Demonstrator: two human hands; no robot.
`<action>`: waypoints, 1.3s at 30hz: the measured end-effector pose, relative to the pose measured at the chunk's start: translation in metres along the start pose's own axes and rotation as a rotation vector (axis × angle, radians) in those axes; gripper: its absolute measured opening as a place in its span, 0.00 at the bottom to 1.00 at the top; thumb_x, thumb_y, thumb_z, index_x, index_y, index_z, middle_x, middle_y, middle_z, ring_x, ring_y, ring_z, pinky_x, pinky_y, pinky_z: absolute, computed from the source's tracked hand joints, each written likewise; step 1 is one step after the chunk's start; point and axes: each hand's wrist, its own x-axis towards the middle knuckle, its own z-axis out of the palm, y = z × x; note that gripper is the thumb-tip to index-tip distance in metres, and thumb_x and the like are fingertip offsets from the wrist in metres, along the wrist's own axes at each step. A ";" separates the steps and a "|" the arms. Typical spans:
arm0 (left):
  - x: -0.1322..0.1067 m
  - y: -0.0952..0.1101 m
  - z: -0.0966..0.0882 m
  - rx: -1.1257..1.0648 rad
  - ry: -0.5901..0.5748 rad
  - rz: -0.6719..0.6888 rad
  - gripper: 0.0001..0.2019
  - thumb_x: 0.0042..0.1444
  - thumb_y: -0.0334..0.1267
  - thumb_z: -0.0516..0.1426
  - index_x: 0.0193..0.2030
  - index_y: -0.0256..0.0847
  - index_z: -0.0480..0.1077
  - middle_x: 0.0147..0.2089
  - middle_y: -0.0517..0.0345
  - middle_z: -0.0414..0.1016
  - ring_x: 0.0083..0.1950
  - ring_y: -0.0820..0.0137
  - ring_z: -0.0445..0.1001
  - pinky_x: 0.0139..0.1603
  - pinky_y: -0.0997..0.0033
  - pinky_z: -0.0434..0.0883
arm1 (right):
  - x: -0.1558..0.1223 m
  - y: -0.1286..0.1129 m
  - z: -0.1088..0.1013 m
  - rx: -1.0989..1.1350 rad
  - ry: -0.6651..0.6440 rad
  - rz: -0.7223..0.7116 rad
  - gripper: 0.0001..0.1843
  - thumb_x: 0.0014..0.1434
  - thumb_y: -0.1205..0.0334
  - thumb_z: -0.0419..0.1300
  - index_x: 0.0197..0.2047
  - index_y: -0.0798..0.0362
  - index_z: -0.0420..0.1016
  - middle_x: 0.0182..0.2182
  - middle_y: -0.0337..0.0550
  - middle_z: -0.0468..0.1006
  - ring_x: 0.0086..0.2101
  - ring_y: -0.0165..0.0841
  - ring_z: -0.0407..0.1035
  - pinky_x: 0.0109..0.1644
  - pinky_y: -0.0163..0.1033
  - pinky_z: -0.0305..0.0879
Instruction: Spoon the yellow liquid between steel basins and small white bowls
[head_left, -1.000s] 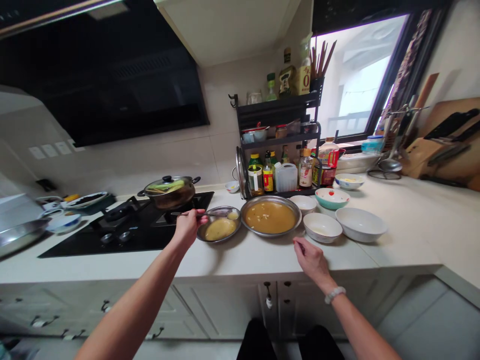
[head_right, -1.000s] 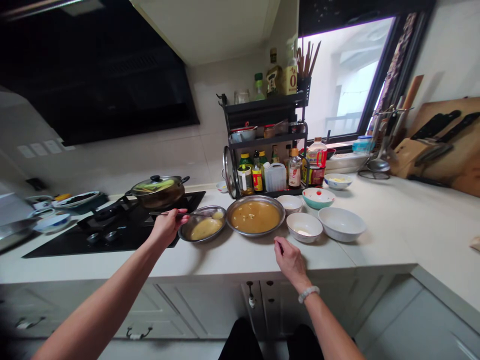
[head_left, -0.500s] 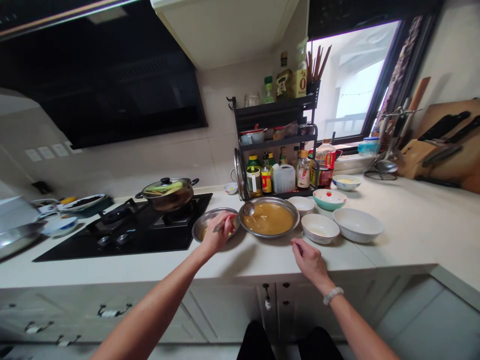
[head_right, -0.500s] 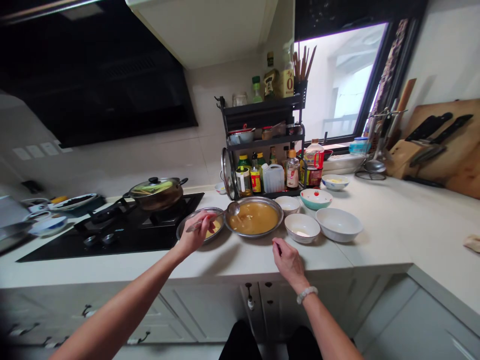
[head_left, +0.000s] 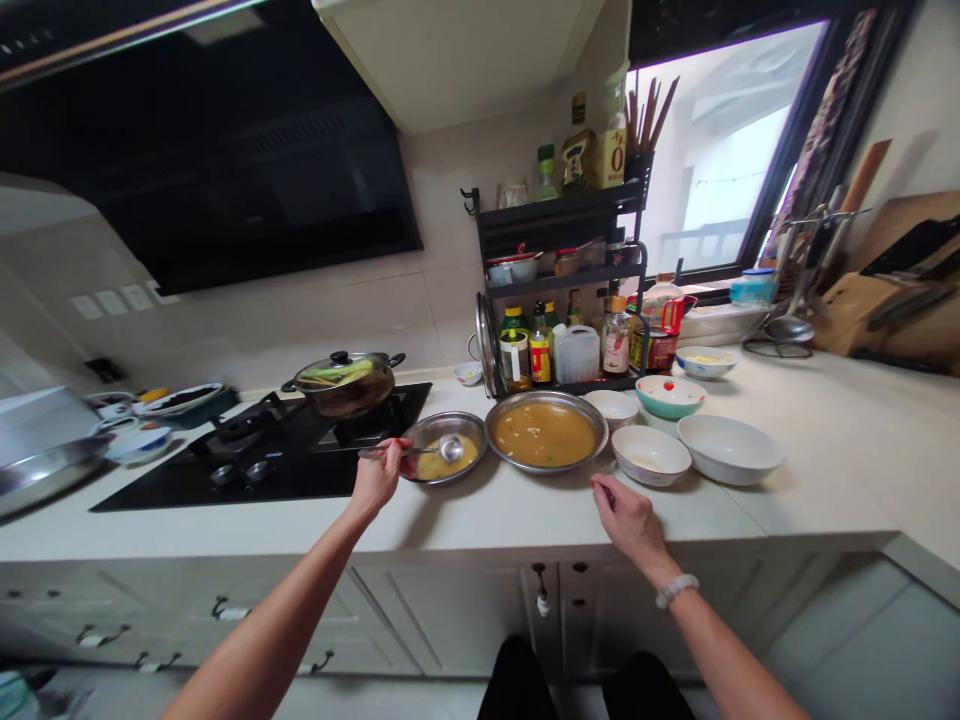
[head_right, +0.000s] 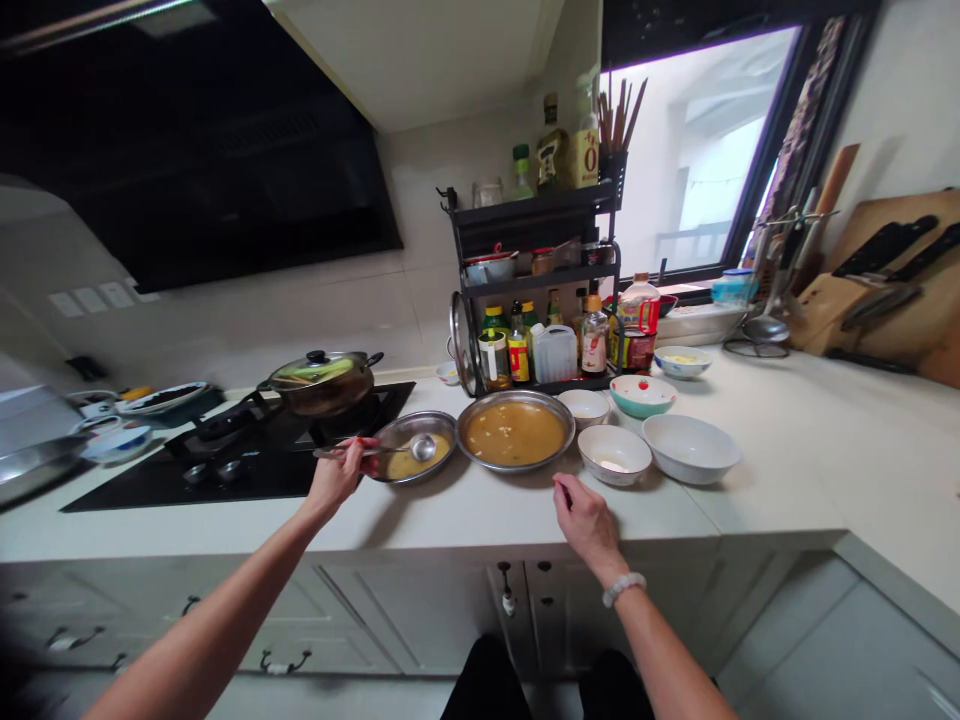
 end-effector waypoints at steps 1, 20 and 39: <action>-0.001 -0.001 -0.004 0.032 -0.001 0.003 0.12 0.53 0.44 0.55 0.32 0.37 0.73 0.19 0.56 0.73 0.19 0.66 0.73 0.22 0.70 0.70 | 0.000 0.000 0.000 -0.003 -0.002 0.004 0.15 0.61 0.58 0.50 0.37 0.52 0.77 0.29 0.47 0.80 0.27 0.36 0.74 0.32 0.38 0.68; 0.010 -0.006 0.011 -0.354 0.254 -0.399 0.08 0.48 0.28 0.51 0.26 0.32 0.71 0.22 0.52 0.75 0.21 0.72 0.73 0.26 0.73 0.73 | 0.000 0.000 -0.001 -0.007 -0.008 -0.007 0.15 0.61 0.58 0.50 0.38 0.54 0.76 0.29 0.47 0.80 0.27 0.36 0.74 0.32 0.37 0.68; 0.016 0.047 0.016 -0.445 0.224 -0.343 0.08 0.49 0.30 0.52 0.27 0.29 0.72 0.23 0.51 0.75 0.22 0.74 0.72 0.28 0.74 0.73 | 0.001 -0.001 -0.002 -0.022 0.006 -0.045 0.15 0.62 0.59 0.49 0.37 0.54 0.76 0.28 0.47 0.80 0.26 0.36 0.74 0.32 0.37 0.67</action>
